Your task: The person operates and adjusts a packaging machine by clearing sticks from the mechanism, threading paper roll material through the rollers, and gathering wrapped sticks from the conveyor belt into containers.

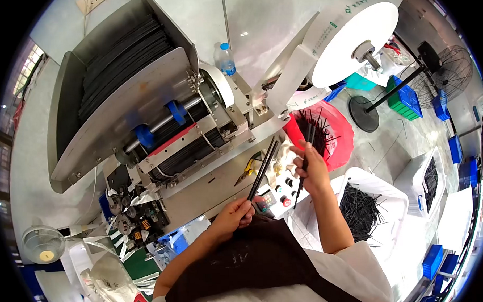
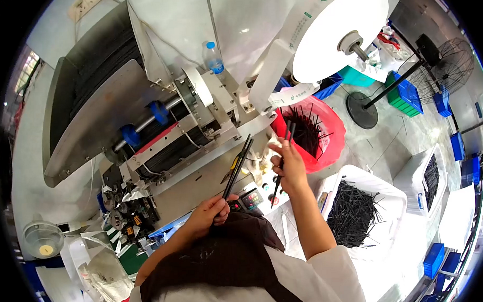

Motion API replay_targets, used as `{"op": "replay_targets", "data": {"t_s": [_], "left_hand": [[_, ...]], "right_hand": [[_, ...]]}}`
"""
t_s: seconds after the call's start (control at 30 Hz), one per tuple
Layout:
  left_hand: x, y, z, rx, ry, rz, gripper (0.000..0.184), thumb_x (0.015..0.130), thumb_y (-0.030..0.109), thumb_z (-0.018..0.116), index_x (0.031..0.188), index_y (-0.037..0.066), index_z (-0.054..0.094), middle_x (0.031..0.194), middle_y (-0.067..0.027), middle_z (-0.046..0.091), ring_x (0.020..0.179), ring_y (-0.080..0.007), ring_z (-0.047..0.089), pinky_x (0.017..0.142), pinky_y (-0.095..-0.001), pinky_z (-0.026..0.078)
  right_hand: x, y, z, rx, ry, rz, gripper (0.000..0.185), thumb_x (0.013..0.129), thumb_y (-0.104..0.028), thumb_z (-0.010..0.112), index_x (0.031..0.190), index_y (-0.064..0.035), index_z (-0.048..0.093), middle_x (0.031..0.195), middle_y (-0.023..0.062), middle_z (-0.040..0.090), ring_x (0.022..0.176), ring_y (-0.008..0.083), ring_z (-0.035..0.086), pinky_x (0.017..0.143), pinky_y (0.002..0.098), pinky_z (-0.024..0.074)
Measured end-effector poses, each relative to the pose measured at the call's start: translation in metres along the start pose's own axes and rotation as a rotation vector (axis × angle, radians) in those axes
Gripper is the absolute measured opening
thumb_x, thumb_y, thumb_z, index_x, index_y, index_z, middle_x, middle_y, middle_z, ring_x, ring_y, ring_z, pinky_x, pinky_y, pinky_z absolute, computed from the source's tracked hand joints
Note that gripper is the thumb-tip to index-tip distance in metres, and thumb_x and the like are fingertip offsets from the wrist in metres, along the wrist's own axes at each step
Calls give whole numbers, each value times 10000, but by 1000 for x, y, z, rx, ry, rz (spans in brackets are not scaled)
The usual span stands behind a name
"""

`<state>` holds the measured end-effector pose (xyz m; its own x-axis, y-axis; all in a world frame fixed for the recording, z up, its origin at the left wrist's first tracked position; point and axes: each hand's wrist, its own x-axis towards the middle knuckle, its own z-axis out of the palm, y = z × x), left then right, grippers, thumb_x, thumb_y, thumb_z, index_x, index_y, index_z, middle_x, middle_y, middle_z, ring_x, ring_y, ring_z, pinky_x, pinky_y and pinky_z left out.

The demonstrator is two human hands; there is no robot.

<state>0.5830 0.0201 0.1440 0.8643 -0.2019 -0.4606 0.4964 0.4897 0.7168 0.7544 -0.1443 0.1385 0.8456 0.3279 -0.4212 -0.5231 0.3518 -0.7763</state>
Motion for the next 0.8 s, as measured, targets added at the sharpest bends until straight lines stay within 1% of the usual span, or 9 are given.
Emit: {"op": "replay_targets", "data": {"t_s": [0.13,0.33,0.43,0.47,0.5,0.6,0.63,0.67,0.8], "left_hand": [[-13,-12,-6,36,-17,-48,223,871,209,353,971,34,447,647,27,367,512,-43,302,445,-163,257],[-27,-4,-7,126,58,-34,186,867,185,358,943,38,443,687,-15,459,560,-70,388,520,-175,330],[-23,-1,-12,89,106,97,206,862,194,369,949,23,443,754,-68,522,571,-95,434,536,-200,360],[-20,5,-13,24,109,133,212,862,199,370,951,22,445,753,-68,521,568,-97,432,533,-203,358],[-14,12,-13,-44,118,190,217,862,203,371,954,22,447,751,-68,520,564,-99,431,530,-205,357],[-1,26,-6,-39,135,244,240,861,216,376,978,18,444,764,-65,524,577,-99,429,529,-207,353],[3,27,-5,-82,70,187,248,859,215,383,992,16,449,769,-60,525,587,-96,429,536,-205,354],[3,27,-6,-117,-2,134,257,857,214,389,1006,14,455,775,-54,526,598,-94,428,543,-203,354],[-12,22,-18,-84,-40,190,275,855,198,398,1047,12,462,784,-43,527,633,-88,437,567,-202,361]], "right_hand": [[22,-5,-34,48,109,-215,183,851,-183,385,921,-38,472,730,41,524,553,81,408,427,193,305],[42,-80,-54,-398,230,-967,142,860,-151,378,878,-31,452,730,34,515,622,90,452,600,207,364],[79,-69,-93,-1184,488,-972,298,789,-156,482,1023,23,439,901,173,559,833,308,532,751,341,387],[83,-53,-96,-1360,544,-1199,388,759,-164,514,1087,16,410,998,196,523,927,348,494,797,367,367],[67,-47,-71,-1273,397,-1172,369,773,-169,506,1078,21,418,1001,172,526,910,295,499,765,338,379],[-7,-14,38,-712,-473,-316,324,816,-185,484,1049,36,442,1008,99,535,857,136,516,670,250,414],[-15,3,55,-537,-664,-153,462,824,-167,466,1206,16,284,1062,147,501,848,134,529,625,214,395],[-15,0,75,-552,-824,-93,399,818,-126,467,1161,29,335,977,138,539,770,129,532,614,211,396],[-14,-4,101,-512,-904,-38,125,776,-2,475,901,8,472,816,88,567,757,135,543,651,230,434]]}}
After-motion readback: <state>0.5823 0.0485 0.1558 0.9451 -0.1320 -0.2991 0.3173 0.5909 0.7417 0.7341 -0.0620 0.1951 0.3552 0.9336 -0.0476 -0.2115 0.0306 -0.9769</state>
